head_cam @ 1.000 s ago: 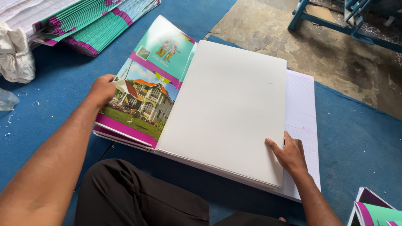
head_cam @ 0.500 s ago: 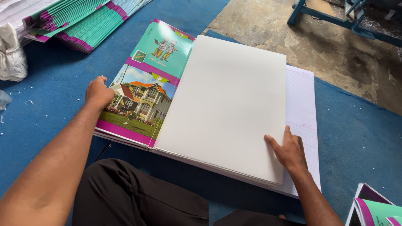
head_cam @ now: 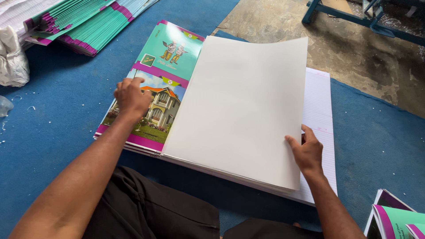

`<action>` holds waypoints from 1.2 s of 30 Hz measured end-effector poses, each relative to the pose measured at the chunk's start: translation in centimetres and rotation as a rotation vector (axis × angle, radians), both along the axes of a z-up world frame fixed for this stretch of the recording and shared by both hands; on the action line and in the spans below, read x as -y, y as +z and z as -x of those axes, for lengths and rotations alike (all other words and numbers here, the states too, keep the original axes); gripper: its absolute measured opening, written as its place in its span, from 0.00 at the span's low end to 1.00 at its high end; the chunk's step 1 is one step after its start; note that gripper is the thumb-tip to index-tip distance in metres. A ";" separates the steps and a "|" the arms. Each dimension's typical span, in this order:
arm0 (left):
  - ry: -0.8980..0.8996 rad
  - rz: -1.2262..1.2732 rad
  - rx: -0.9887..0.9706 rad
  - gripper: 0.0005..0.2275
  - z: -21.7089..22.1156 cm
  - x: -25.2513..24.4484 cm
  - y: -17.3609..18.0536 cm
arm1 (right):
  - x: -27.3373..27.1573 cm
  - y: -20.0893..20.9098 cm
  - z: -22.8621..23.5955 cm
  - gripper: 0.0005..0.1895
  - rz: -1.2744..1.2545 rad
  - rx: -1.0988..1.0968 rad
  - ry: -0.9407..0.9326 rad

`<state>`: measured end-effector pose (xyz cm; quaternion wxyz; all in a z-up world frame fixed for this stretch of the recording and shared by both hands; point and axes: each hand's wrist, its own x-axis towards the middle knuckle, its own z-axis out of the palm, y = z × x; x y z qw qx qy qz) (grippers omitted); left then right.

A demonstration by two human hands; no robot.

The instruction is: The person folds a printed cover sheet over a stack of white pages and presses the spine with a wooden tool to secure the binding. The person repeats this process for multiple booklets.

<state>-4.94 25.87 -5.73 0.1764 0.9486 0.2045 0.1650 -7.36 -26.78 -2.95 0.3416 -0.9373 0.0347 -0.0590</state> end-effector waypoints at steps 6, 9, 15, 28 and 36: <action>-0.115 0.153 -0.006 0.18 -0.2 3.7 1.7 | 0.0 0.7 -0.3 0.27 -0.392 -0.066 -0.078; -0.113 0.335 -0.109 0.17 -0.1 5.5 2.5 | 0.0 1.0 -0.4 0.28 -0.541 -0.150 -0.133; -0.086 0.520 -0.317 0.19 -0.8 7.8 2.8 | 0.4 0.7 -0.6 0.25 -0.775 -0.222 -0.147; -0.173 0.940 -0.180 0.14 -1.6 11.2 0.5 | 1.5 3.6 -0.2 0.34 -0.527 -0.275 -0.210; -0.202 0.801 -0.172 0.15 -1.4 15.7 -0.4 | 3.7 7.3 -0.1 0.31 -0.591 -0.187 -0.074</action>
